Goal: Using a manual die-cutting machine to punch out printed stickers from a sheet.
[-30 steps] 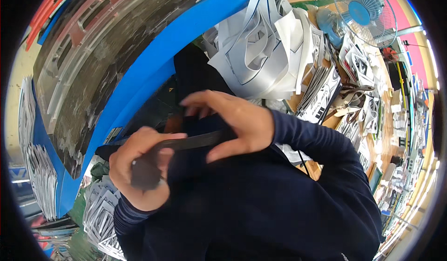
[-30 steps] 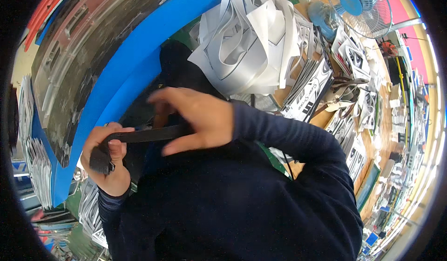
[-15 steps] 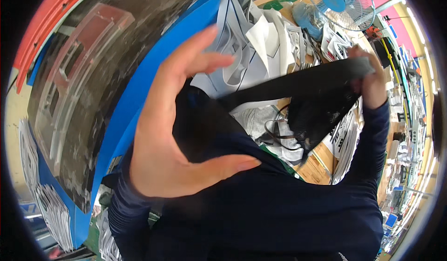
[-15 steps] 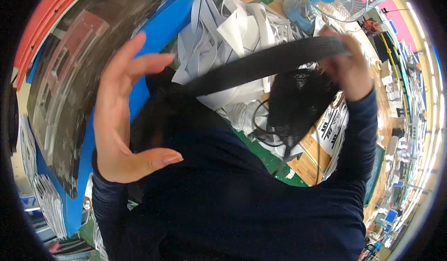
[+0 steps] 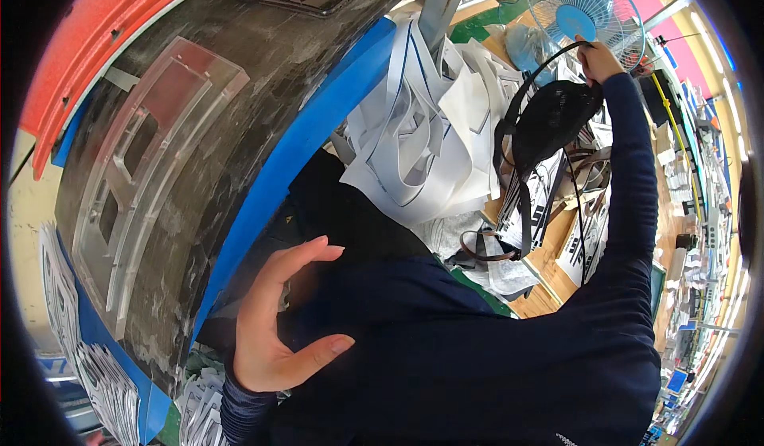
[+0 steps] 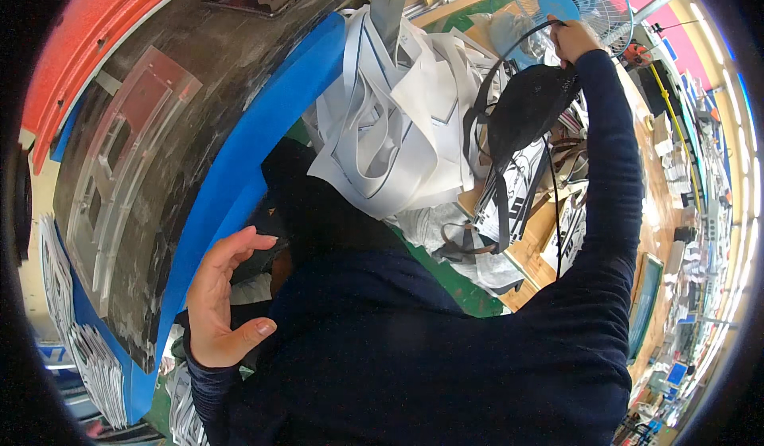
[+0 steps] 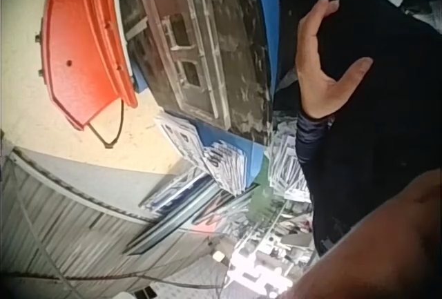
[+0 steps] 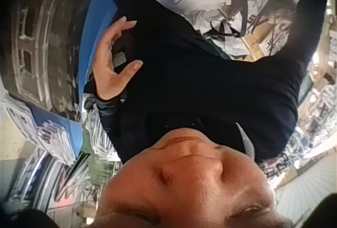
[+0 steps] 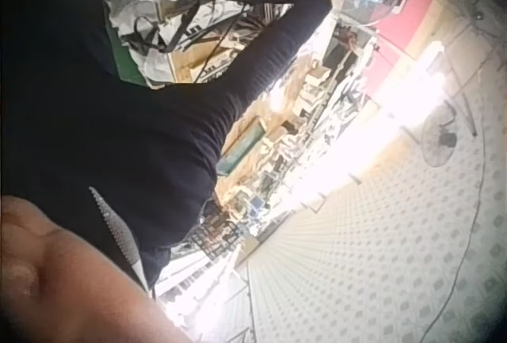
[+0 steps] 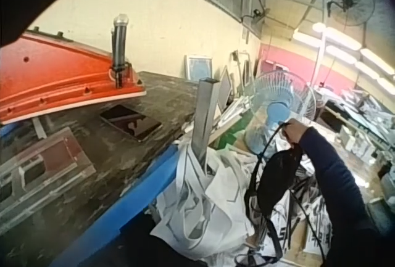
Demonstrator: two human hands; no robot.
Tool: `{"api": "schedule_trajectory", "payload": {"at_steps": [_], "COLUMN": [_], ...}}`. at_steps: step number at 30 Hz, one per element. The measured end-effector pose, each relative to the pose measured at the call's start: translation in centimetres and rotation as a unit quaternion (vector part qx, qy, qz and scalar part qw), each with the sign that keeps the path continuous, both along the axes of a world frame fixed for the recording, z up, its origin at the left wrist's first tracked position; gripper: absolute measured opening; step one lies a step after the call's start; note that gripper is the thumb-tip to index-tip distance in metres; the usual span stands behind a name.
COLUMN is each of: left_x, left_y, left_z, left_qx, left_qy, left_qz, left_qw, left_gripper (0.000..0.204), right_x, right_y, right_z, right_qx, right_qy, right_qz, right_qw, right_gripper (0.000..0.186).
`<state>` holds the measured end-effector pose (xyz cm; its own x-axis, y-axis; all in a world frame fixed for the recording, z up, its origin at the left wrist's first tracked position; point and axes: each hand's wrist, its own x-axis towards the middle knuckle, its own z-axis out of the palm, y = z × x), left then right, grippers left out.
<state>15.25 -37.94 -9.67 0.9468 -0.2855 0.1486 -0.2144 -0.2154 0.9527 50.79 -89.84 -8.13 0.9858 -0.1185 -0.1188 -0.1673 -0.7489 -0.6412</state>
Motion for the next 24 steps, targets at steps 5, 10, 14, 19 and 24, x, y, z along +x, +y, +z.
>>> {"api": "schedule_trajectory", "payload": {"at_steps": [5,10,14,19,24], "left_x": [1.3,5.8,8.7,10.0,11.2], "left_y": [-0.7,-6.9,-14.5,-23.3,-24.1], "left_z": [-1.1,-5.4,-7.9,-9.1,-11.5], "left_qx": [-0.031,-0.039,-0.057,0.011,0.001], "left_qy": [0.067,0.066,0.064,0.111,0.171], "left_qz": [0.032,-0.054,-0.134,-0.052,-0.129], "left_qw": [0.997,0.996,0.987,0.992,0.977], "left_gripper": [0.070,0.054,0.072,0.095,0.049], "right_x": [1.9,-2.3,-6.7,-9.4,-12.9], "right_y": [0.7,3.6,6.9,4.3,4.0], "right_z": [-0.9,5.1,9.9,13.3,12.3], "right_qx": [-0.195,-0.396,-0.135,-0.108,0.004], "right_qy": [-0.038,-0.101,-0.164,-0.127,-0.214], "right_qz": [0.084,0.106,0.024,0.061,0.076], "right_qw": [0.976,0.906,0.977,0.984,0.974], "right_gripper": [0.022,0.021,0.030,0.034,0.034]}}
